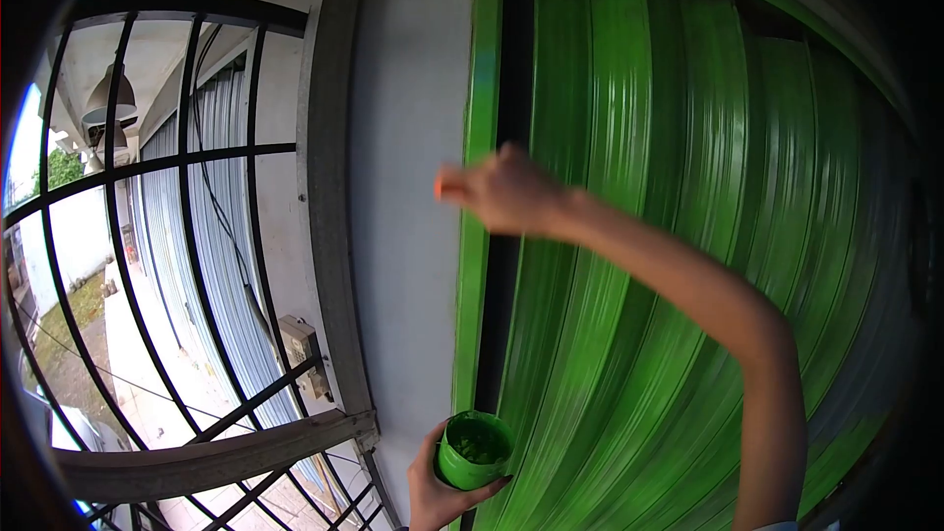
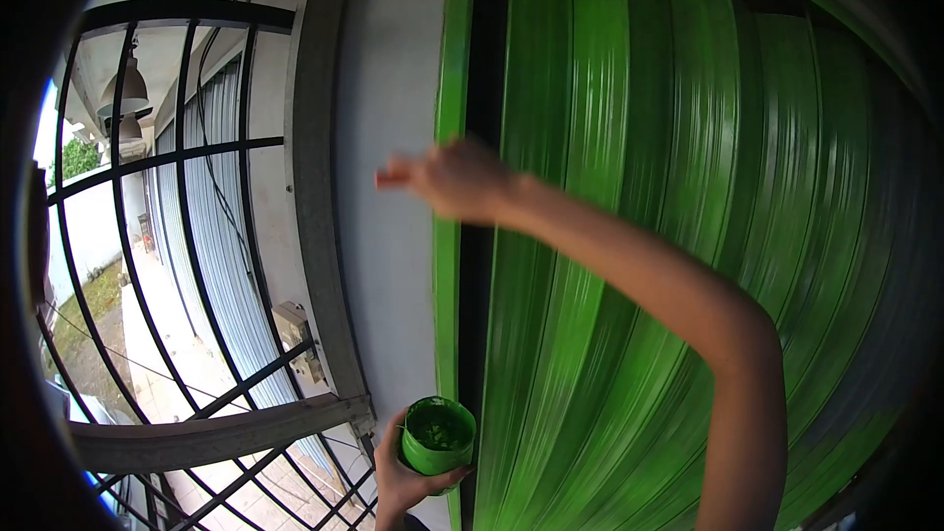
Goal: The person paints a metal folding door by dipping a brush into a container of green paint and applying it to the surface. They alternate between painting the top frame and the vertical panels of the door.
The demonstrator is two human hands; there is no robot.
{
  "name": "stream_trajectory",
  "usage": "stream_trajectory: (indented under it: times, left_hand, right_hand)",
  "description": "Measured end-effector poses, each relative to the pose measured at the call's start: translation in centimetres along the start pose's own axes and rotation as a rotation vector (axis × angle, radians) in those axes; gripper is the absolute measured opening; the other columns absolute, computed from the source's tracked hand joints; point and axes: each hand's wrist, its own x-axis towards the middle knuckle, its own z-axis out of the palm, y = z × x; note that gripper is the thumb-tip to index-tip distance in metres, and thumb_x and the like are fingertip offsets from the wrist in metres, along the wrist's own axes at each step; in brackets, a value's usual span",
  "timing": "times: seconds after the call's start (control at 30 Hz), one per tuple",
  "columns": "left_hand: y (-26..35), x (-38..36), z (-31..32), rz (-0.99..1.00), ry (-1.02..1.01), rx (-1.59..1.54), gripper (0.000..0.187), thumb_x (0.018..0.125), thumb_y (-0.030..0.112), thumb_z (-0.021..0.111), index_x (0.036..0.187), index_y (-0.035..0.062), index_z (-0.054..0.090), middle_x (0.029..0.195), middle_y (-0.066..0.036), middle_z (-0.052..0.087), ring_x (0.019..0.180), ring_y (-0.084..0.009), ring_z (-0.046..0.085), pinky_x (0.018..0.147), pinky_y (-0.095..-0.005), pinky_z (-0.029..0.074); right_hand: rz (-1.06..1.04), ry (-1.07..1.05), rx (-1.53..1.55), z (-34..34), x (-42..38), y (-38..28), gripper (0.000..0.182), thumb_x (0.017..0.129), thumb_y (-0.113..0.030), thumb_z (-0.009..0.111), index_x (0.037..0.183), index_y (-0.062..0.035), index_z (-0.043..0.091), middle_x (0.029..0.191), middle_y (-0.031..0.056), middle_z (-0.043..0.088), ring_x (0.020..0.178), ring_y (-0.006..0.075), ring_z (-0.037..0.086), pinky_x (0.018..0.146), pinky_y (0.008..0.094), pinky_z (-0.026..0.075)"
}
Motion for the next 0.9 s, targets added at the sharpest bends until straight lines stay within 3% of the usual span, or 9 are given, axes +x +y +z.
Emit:
stream_trajectory:
  times: [0.07,0.23,0.3,0.33,0.47,0.53,0.63,0.77,0.9]
  left_hand:
    - [0.0,0.1,0.2,-0.013,-0.008,-0.008,0.087,0.047,0.026,0.089,0.118,-0.0021,0.047,0.105,-0.014,0.061,0.099,-0.0239,0.062,0.09,-0.0359,0.049]
    - [0.0,0.1,0.6,-0.025,-0.033,-0.022,0.087,0.047,0.026,0.089,0.118,-0.0027,0.047,0.105,-0.014,0.061,0.099,-0.0233,0.061,0.09,-0.0355,0.049]
    - [0.4,-0.1,0.6,-0.031,-0.034,-0.045,0.087,0.047,0.025,0.089,0.118,-0.0027,0.047,0.106,-0.014,0.061,0.099,-0.023,0.061,0.09,-0.0354,0.048]
    - [0.5,-0.3,0.7,-0.041,-0.038,-0.054,0.087,0.047,0.024,0.089,0.118,-0.0027,0.047,0.106,-0.014,0.061,0.099,-0.0228,0.061,0.09,-0.0353,0.048]
    - [0.5,-1.5,0.4,-0.058,-0.059,-0.078,0.086,0.047,0.021,0.089,0.118,-0.0026,0.047,0.106,-0.013,0.061,0.1,-0.0217,0.061,0.09,-0.0345,0.048]
    - [0.5,-2.4,0.3,-0.054,-0.072,-0.101,0.086,0.047,0.019,0.089,0.119,-0.0026,0.047,0.107,-0.013,0.061,0.1,-0.0212,0.061,0.091,-0.0341,0.048]
    - [1.6,-4.1,-0.7,-0.054,-0.069,-0.154,0.081,0.051,0.021,0.088,0.12,0.0005,0.051,0.111,-0.015,0.059,0.103,-0.0241,0.059,0.089,-0.0358,0.048]
    - [2.1,-5.3,-0.9,-0.08,-0.12,-0.112,0.084,0.05,0.021,0.089,0.12,-0.0006,0.049,0.113,-0.014,0.058,0.105,-0.0238,0.056,0.091,-0.0355,0.045]
    - [2.4,-5.7,-0.8,-0.102,-0.117,-0.124,0.086,0.049,0.021,0.089,0.122,-0.0005,0.048,0.114,-0.014,0.057,0.106,-0.0234,0.056,0.093,-0.0355,0.044]
  right_hand:
    - [0.089,0.089,-0.238,-3.7,2.7,3.2,0.021,0.097,-0.025,0.04,0.086,-0.0113,0.053,0.042,-0.0026,0.039,0.03,0.0073,0.035,0.028,0.0232,0.031]
    - [-0.042,0.322,-0.355,-6.3,4.1,7.2,0.01,0.09,-0.008,0.048,0.083,-0.0112,0.054,0.053,-0.001,0.054,0.042,0.0077,0.051,0.035,0.021,0.041]
    - [-0.074,0.167,-0.289,-2.9,1.5,5.5,0.016,0.086,0.0,0.048,0.078,-0.0111,0.056,0.063,0.0008,0.06,0.045,0.0078,0.053,0.036,0.0201,0.045]
    - [-0.114,0.125,-0.281,-0.6,0.0,4.2,0.01,0.089,-0.009,0.052,0.086,-0.0145,0.06,0.075,0.0007,0.066,0.051,0.0077,0.06,0.037,0.0201,0.048]
    - [-0.19,0.084,-0.33,6.1,-7.5,-4.3,0.016,0.079,-0.018,0.062,0.076,-0.0067,0.052,0.077,0.0119,0.056,0.064,0.0153,0.06,0.043,0.024,0.053]
    - [-0.172,0.036,-0.224,8.6,-10.6,-8.3,0.01,0.077,-0.008,0.062,0.077,-0.0051,0.052,0.085,0.0094,0.055,0.071,0.0156,0.06,0.045,0.0189,0.054]
    - [-0.097,-0.016,0.135,9.4,-12.0,-12.3,0.004,0.08,-0.009,0.059,0.079,-0.0078,0.054,0.072,0.0049,0.057,0.06,0.0129,0.061,0.046,0.023,0.053]
    - [-0.014,-0.098,0.166,8.0,-9.6,-8.8,0.012,0.079,0.003,0.056,0.084,-0.0082,0.058,0.073,0.0031,0.061,0.058,0.0102,0.061,0.044,0.0223,0.052]
    - [0.078,-0.038,-0.07,4.6,-5.1,-4.5,0.001,0.084,-0.006,0.057,0.083,-0.0071,0.057,0.08,0.007,0.064,0.063,0.0136,0.063,0.045,0.0223,0.053]
